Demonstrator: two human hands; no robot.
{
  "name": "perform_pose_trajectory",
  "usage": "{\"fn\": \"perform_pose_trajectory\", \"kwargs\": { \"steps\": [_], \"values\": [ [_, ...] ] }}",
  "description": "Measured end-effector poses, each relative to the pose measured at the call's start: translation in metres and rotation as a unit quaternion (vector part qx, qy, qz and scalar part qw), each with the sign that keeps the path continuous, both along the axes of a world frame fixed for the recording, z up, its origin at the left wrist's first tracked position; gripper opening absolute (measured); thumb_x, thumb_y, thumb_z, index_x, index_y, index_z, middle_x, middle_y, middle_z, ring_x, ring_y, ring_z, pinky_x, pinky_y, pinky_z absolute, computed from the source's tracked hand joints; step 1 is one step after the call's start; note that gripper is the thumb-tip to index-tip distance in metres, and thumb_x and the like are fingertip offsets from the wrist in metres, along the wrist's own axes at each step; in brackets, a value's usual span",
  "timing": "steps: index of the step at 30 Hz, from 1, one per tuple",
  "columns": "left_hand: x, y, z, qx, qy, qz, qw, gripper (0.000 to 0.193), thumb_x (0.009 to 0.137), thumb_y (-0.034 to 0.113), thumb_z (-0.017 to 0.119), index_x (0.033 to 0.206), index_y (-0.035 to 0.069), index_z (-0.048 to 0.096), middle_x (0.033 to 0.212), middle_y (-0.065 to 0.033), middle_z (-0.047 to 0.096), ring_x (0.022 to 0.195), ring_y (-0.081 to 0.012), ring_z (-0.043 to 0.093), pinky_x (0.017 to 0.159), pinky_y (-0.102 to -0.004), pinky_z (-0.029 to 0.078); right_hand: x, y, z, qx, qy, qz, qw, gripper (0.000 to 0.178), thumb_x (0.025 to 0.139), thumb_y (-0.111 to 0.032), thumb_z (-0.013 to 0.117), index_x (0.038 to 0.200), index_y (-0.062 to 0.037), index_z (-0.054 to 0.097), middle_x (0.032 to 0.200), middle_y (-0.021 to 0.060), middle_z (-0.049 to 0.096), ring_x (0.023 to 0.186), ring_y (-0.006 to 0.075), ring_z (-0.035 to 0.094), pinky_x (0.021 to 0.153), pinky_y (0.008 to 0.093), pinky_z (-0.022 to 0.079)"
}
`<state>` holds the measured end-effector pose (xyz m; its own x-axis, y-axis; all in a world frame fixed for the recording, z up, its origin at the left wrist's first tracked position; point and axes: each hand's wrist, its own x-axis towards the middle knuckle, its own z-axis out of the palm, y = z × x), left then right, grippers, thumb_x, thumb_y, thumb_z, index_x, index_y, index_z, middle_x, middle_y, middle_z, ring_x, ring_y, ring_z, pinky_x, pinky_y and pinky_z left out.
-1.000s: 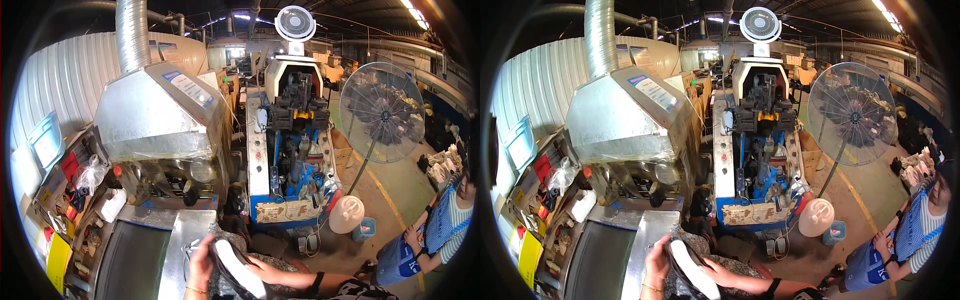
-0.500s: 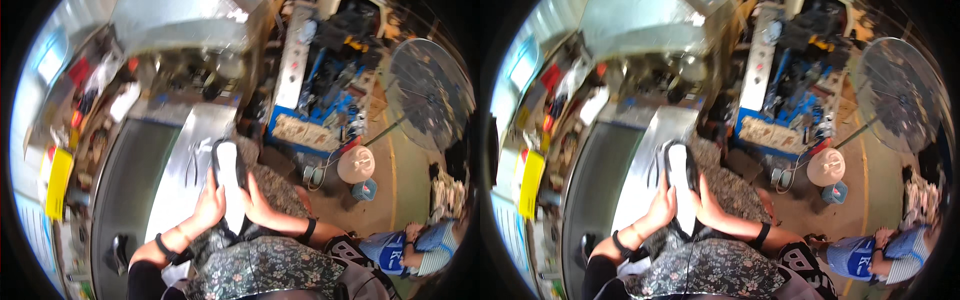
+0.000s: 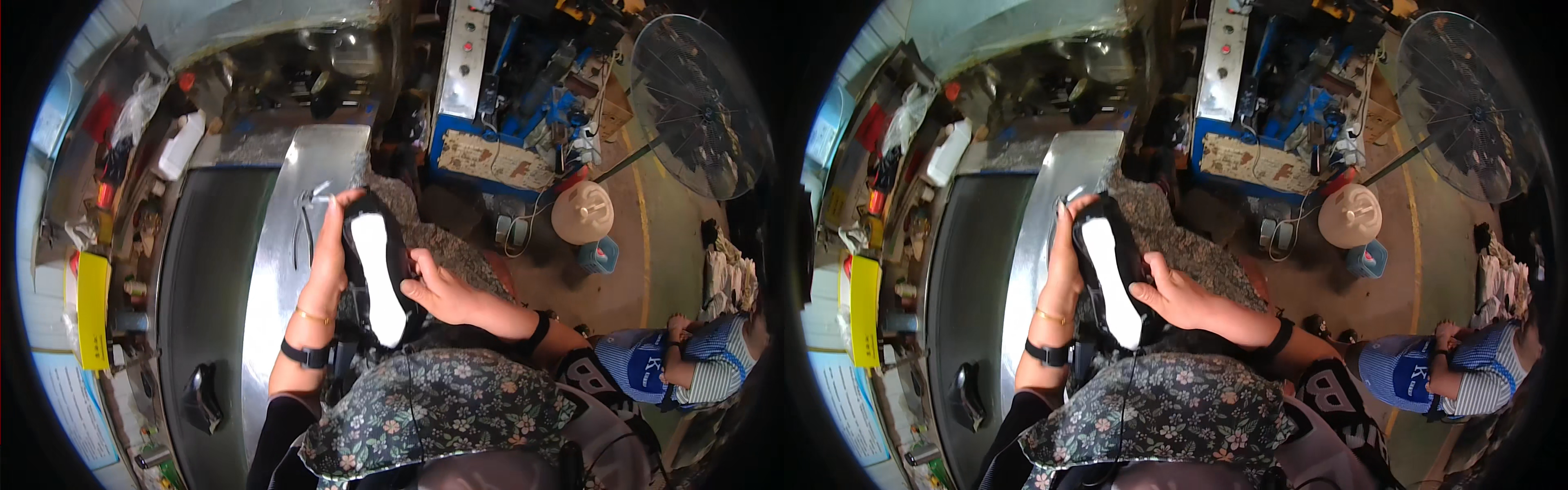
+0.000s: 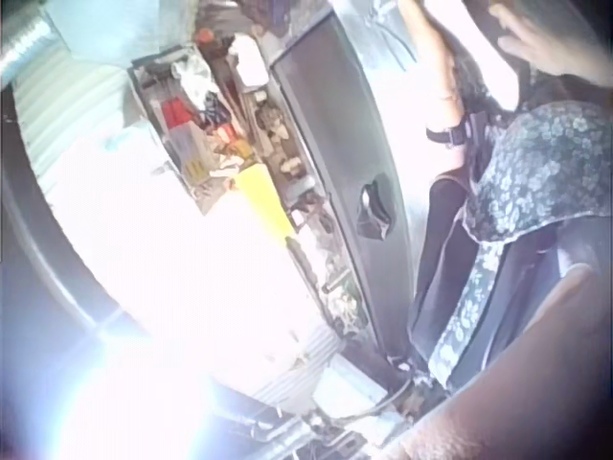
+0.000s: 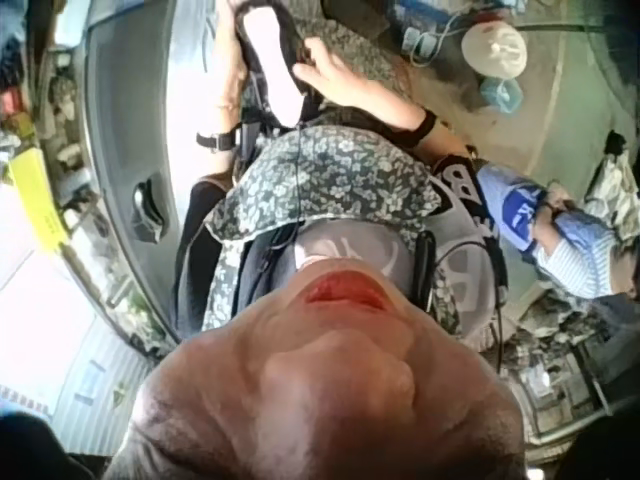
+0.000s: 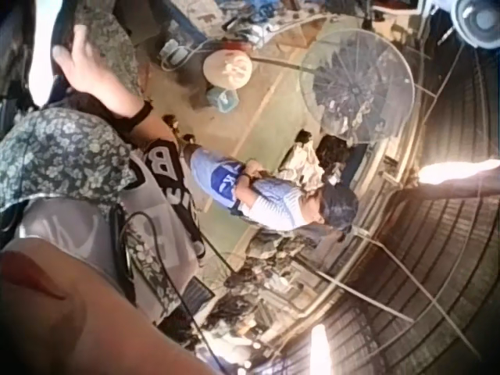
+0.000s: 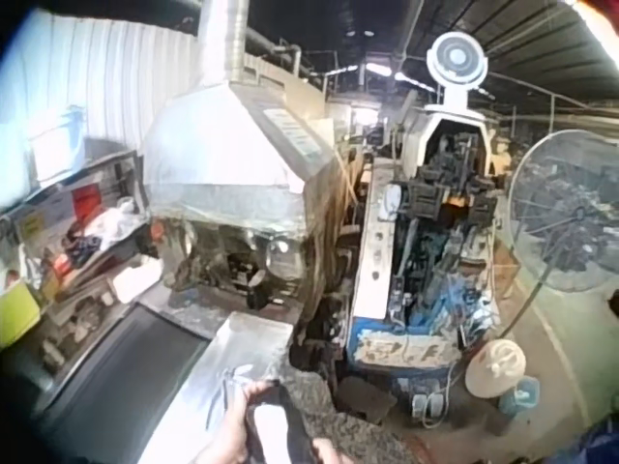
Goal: Checking shoe uppers and preparing them for lasting or sole attachment in a manufacturing facility.
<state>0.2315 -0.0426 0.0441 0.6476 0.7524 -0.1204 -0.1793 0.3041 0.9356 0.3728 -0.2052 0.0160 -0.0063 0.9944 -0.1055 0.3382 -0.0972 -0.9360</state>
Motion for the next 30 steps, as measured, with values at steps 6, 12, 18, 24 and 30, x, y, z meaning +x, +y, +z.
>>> {"fn": "perform_pose_trajectory", "kwargs": {
  "steps": [6,12,18,24,30],
  "values": [
    [0.012,-0.013,0.011,0.242,0.139,-0.030,0.960,0.034,0.097,0.017,0.057,0.128,0.003,0.054,0.122,-0.0072,0.060,0.115,-0.0188,0.056,0.099,-0.0299,0.043,0.032,0.064,0.023,0.157,0.216,-0.056,0.962,0.060,0.106,-0.043,0.035,0.149,-0.0025,0.031,0.151,0.0164,0.038,0.144,0.0248,0.029,0.116,0.0350,0.023],
    [0.001,0.005,-0.015,0.145,0.001,-0.104,0.984,0.049,0.100,0.023,0.052,0.142,-0.001,0.043,0.147,-0.0133,0.042,0.141,-0.0246,0.033,0.117,-0.0373,0.021,0.019,0.087,0.024,0.228,0.080,-0.040,0.969,0.028,0.099,-0.009,0.050,0.125,-0.0025,0.055,0.131,0.0137,0.054,0.128,0.0280,0.048,0.110,0.0381,0.035],
    [0.003,0.012,-0.019,0.160,0.010,-0.087,0.983,0.046,0.100,0.022,0.054,0.139,0.000,0.044,0.142,-0.0124,0.046,0.134,-0.0226,0.040,0.114,-0.0355,0.029,0.037,0.092,0.028,0.166,0.179,0.059,0.968,0.040,0.103,-0.019,0.044,0.140,-0.0021,0.044,0.145,0.0118,0.043,0.140,0.0245,0.033,0.117,0.0375,0.023],
    [-0.011,0.029,-0.021,0.134,0.067,-0.136,0.979,0.078,0.084,0.032,0.077,0.144,0.004,0.035,0.138,-0.0093,0.046,0.128,-0.0205,0.043,0.110,-0.0344,0.033,0.017,0.082,0.040,0.204,0.030,0.001,0.979,0.060,0.088,0.003,0.051,0.144,-0.0081,0.036,0.141,0.0162,0.041,0.139,0.0318,0.034,0.114,0.0419,0.029],
    [-0.010,0.023,0.003,0.212,0.119,-0.194,0.950,0.132,0.048,0.045,0.097,0.149,0.004,0.023,0.139,-0.0136,0.045,0.128,-0.0236,0.046,0.110,-0.0364,0.036,0.022,0.080,0.026,0.230,0.095,0.059,0.967,0.073,0.082,-0.002,0.062,0.147,-0.0055,0.030,0.146,0.0161,0.034,0.142,0.0304,0.029,0.118,0.0400,0.023]
  ]
}}
